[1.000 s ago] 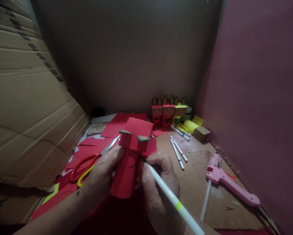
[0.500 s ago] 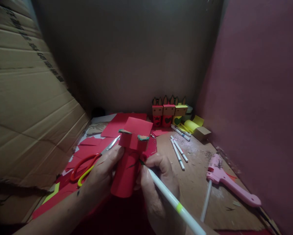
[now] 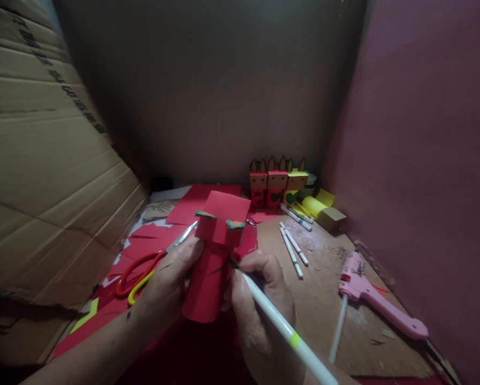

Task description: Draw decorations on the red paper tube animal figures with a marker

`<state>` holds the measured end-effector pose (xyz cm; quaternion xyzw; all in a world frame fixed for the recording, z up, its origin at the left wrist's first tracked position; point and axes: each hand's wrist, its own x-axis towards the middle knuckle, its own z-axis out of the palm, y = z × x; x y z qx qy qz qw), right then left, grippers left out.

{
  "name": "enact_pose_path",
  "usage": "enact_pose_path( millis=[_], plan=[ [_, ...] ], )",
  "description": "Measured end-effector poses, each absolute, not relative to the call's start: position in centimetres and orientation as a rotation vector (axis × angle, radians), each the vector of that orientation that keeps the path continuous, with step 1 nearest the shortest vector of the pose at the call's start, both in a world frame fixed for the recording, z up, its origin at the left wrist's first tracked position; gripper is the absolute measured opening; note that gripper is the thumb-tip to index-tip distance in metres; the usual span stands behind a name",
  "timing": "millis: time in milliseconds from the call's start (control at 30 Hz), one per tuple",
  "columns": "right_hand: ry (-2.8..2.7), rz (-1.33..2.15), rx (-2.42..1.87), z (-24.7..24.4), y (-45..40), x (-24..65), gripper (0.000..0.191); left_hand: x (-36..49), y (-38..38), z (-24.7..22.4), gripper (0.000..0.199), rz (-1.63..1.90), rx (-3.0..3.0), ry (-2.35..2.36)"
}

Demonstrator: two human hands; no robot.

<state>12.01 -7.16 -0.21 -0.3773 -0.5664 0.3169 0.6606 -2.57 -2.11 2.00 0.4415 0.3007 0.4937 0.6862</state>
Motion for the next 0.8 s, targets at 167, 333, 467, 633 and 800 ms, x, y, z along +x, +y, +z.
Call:
enact_pose_path(
  millis=[167, 333, 467, 633, 800],
  plan=[
    [-1.293, 0.706, -0.858, -0.22, -7.23, 12.09, 0.004, -2.53, -2.25, 2.08, 0.046, 1.101, 0.986, 0.666],
    [-1.335, 0.668, -0.846, -0.16, -7.29, 12.11, 0.006, -2.59, -2.3, 2.3, 0.043, 1.096, 0.984, 0.658],
    [-1.325, 0.658, -0.86, -0.18, -7.3, 11.97, 0.007, -2.69, -2.18, 2.04, 0.042, 1.111, 1.004, 0.685],
    [-1.276, 0.716, -0.853, -0.25, -7.18, 12.01, 0.005, -2.71, -2.07, 1.7, 0.047, 1.09, 0.997, 0.674],
    [-1.257, 0.739, -0.829, -0.38, -7.19, 12.06, 0.005, -2.78, -2.09, 1.84, 0.044, 1.078, 0.993, 0.653]
  ],
)
